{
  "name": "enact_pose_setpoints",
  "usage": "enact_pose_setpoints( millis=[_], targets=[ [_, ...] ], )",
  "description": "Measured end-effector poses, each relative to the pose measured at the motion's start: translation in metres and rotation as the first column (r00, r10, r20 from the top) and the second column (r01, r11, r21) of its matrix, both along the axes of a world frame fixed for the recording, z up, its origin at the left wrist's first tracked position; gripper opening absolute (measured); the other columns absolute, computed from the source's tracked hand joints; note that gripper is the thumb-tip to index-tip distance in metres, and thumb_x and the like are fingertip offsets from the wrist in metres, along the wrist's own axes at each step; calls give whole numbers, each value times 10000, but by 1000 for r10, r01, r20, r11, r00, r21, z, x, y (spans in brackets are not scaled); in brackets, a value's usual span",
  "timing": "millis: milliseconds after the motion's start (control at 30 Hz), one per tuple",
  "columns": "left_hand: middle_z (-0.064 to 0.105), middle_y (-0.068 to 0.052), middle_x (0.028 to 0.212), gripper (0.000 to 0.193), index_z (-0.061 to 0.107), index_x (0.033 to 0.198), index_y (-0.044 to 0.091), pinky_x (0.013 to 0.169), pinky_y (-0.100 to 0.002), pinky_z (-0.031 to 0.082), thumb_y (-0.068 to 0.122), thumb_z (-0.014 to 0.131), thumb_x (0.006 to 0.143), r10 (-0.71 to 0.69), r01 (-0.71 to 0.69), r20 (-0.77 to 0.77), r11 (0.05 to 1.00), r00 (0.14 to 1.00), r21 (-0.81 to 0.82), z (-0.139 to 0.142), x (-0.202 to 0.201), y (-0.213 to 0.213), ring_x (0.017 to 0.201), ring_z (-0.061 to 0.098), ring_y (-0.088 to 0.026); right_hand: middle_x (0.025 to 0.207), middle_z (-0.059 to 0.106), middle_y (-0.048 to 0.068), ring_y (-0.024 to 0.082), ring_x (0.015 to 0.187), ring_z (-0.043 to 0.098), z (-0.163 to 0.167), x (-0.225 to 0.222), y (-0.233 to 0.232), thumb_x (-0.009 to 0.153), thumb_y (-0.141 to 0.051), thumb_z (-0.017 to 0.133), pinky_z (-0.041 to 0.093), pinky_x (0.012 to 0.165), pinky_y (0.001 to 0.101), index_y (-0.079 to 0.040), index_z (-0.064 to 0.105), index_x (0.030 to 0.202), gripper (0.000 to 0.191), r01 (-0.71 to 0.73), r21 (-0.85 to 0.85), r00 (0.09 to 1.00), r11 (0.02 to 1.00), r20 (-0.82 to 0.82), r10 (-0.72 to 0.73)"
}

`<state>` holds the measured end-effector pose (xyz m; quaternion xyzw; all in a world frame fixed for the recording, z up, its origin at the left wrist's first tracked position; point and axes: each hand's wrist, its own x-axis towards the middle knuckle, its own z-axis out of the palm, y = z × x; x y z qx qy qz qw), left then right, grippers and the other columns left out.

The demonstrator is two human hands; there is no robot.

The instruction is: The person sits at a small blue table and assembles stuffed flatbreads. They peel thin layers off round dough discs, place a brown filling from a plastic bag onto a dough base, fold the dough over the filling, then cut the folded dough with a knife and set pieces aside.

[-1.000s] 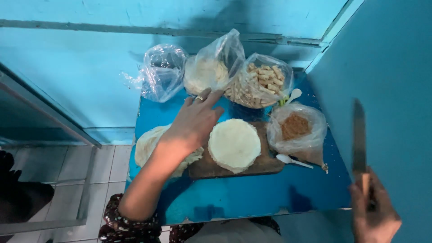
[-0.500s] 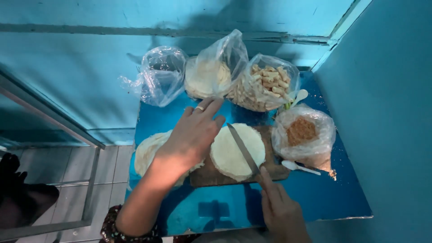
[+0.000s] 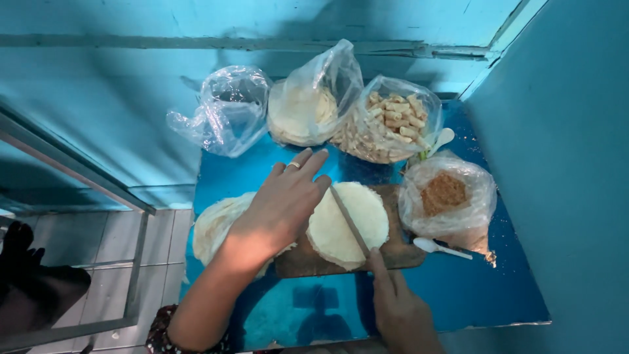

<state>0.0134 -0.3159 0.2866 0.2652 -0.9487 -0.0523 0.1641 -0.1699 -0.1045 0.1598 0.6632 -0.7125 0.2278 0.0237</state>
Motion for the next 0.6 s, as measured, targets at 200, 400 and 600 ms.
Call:
enact_pose_setpoints(
  millis=[200,400,600],
  targets=[
    [468,-243,1480,348,635,1014,0,939,-543,464,-104,650,683,-12,12,-2,1000,1000,-7,-7,-10,-5,1388,438,-437,835,592,83,245,549,631,-10,-5,-2,845,-101,652,529,464,376,-113,493,1483,657,-3,69,998,998,-69,7],
    [411,-236,1529,356,650,1017,-5,970,-556,454,-110,664,678,-8,3,111,999,994,46,-15,-26,-9,1419,392,-430,834,593,78,241,557,635,-12,-11,-1,869,-99,644,531,464,368,-106,497,1487,636,-8,38,997,999,-74,11],
    [345,-205,1575,491,662,1149,24,1015,-602,421,-111,656,676,-14,4,153,998,988,69,-27,-39,-13,1470,318,-422,857,607,77,242,586,657,-14,-17,-3,846,-66,627,537,469,366,-100,496,1484,652,-21,30,997,999,-78,23]
  ],
)
